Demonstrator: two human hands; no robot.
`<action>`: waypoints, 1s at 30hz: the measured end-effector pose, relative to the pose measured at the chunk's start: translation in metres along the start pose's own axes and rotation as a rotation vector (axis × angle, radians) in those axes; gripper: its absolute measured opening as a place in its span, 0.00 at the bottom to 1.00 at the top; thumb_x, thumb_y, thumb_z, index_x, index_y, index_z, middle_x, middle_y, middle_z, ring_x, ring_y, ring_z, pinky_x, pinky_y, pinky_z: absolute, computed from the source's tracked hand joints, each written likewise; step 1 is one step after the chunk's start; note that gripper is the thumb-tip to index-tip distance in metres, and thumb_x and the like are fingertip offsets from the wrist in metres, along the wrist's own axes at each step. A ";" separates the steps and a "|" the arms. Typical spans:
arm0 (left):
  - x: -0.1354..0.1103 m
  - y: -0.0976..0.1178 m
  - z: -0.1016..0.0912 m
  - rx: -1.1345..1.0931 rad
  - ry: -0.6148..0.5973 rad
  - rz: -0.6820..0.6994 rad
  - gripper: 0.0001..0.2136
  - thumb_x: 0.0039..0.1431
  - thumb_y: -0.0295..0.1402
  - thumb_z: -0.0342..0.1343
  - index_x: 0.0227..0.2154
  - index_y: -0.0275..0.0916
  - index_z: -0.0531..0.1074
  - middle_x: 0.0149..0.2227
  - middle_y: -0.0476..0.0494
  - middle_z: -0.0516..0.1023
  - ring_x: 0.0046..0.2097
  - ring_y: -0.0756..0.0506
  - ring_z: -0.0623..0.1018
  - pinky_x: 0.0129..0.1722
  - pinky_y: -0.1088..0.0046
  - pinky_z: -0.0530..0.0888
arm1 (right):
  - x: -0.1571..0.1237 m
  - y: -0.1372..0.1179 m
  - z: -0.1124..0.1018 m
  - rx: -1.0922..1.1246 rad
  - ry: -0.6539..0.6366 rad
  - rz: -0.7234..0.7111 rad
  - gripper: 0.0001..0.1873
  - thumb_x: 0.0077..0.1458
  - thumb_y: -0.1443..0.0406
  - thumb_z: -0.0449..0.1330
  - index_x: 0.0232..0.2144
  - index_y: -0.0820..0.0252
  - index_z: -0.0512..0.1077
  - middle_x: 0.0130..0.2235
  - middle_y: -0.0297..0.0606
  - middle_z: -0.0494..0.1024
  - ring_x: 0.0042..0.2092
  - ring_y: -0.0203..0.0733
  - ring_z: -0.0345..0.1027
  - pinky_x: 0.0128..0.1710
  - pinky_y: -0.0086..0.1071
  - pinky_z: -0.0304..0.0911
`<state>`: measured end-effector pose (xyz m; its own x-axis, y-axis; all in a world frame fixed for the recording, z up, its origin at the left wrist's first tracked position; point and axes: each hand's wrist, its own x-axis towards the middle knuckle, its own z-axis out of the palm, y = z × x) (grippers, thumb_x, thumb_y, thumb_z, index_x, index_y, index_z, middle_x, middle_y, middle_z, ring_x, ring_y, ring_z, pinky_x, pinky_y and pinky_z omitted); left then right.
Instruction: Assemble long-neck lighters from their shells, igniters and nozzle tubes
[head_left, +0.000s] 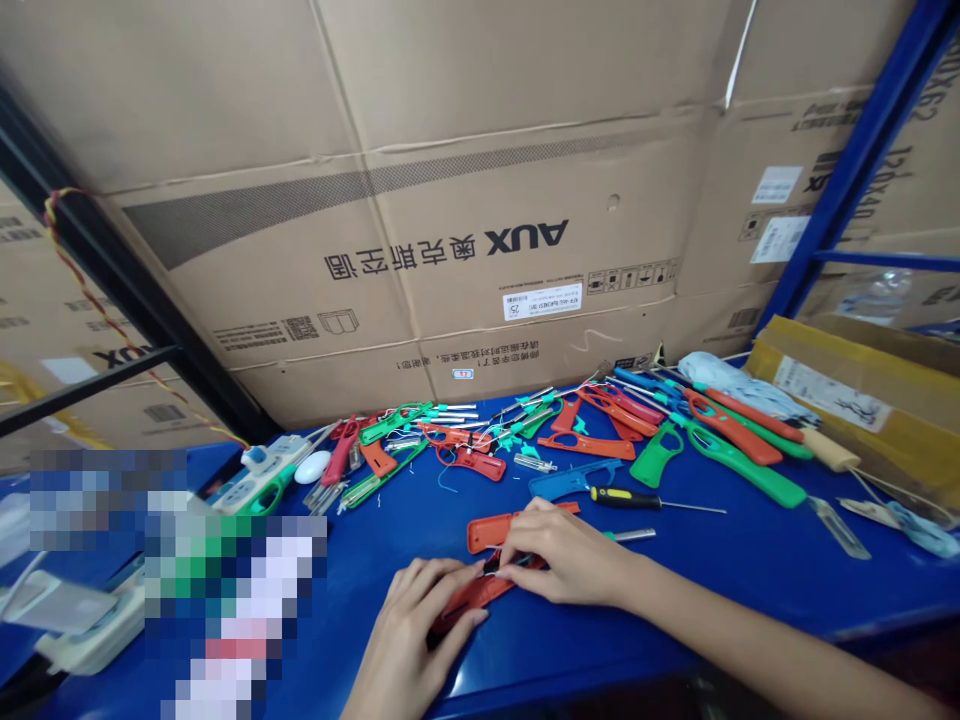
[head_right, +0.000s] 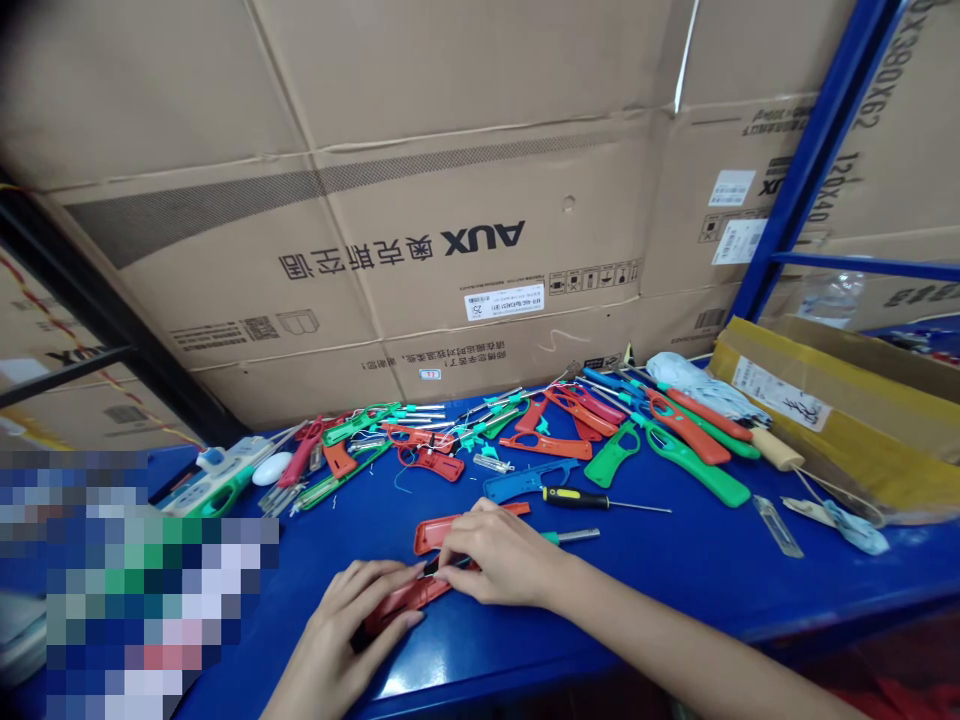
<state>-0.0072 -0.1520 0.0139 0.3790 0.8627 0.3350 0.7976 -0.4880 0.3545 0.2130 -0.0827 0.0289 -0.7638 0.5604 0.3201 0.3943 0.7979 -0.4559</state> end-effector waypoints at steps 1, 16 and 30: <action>0.000 0.000 0.000 -0.003 0.000 -0.001 0.14 0.60 0.38 0.55 0.49 0.51 0.71 0.43 0.47 0.78 0.44 0.43 0.77 0.46 0.62 0.73 | 0.000 0.000 0.000 -0.010 0.006 -0.014 0.07 0.59 0.66 0.56 0.32 0.59 0.74 0.33 0.34 0.79 0.37 0.37 0.69 0.43 0.32 0.58; 0.000 -0.001 0.001 -0.019 -0.010 -0.018 0.14 0.60 0.38 0.56 0.49 0.51 0.71 0.44 0.47 0.78 0.44 0.44 0.76 0.46 0.65 0.73 | 0.002 0.016 0.008 -0.358 -0.023 -0.435 0.18 0.66 0.71 0.42 0.35 0.62 0.72 0.31 0.37 0.76 0.35 0.36 0.66 0.48 0.33 0.54; -0.001 0.000 0.000 0.028 -0.030 0.014 0.12 0.62 0.37 0.54 0.47 0.52 0.73 0.44 0.47 0.76 0.44 0.45 0.75 0.43 0.67 0.73 | -0.002 0.005 0.005 -0.078 -0.022 -0.013 0.07 0.60 0.63 0.56 0.38 0.60 0.72 0.38 0.37 0.73 0.42 0.40 0.65 0.46 0.33 0.59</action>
<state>-0.0074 -0.1527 0.0135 0.4037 0.8597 0.3129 0.8048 -0.4964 0.3253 0.2143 -0.0813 0.0223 -0.7802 0.5453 0.3066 0.4220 0.8205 -0.3855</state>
